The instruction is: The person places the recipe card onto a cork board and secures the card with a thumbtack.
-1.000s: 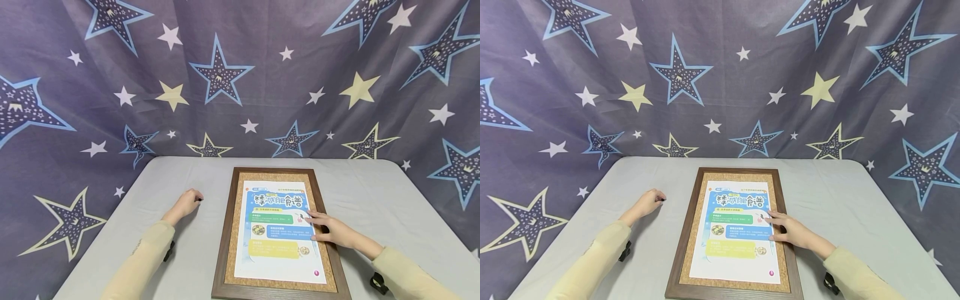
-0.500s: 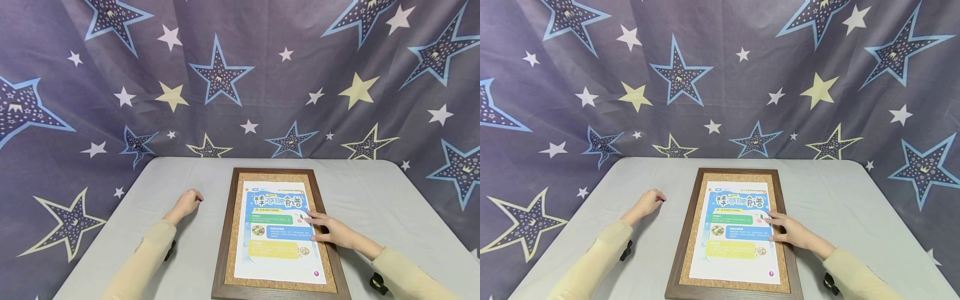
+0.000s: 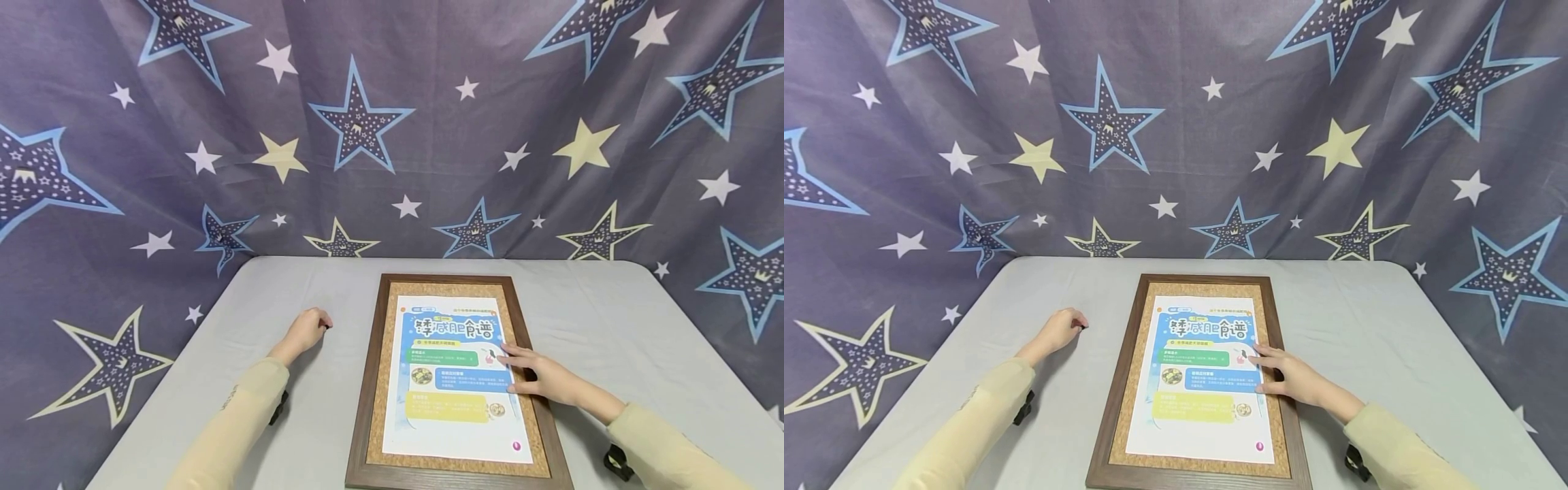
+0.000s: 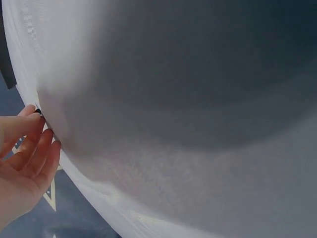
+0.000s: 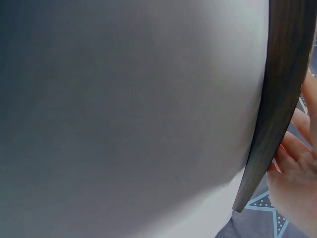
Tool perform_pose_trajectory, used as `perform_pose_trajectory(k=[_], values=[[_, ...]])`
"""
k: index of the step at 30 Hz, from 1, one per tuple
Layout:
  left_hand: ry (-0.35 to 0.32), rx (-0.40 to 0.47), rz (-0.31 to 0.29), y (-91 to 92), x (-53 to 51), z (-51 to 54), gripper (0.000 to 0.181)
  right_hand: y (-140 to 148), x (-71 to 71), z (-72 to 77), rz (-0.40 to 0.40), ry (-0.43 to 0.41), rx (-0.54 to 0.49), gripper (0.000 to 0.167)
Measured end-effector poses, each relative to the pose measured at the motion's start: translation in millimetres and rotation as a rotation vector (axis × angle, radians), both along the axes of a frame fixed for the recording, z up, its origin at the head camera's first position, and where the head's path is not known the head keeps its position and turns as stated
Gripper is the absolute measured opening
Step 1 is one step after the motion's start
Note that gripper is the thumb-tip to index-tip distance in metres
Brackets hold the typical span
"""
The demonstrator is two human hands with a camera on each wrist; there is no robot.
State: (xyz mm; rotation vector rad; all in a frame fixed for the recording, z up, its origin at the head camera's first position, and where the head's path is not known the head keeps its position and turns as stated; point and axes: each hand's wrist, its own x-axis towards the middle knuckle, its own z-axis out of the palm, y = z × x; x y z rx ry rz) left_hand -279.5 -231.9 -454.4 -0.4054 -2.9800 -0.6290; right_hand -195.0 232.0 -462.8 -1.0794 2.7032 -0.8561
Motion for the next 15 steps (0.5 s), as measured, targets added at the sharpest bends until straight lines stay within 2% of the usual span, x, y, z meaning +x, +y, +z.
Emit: perform_pose_trajectory(k=[6,15], values=[[-0.046,0.031,0.003,-1.7,2.0,1.5,0.013,0.0,0.2,-0.7,0.002,-0.004,0.002,0.058],[-0.05,0.079,-0.014,-1.4,6.8,3.9,0.011,0.3,-0.4,-0.7,0.007,-0.007,0.002,0.059]])
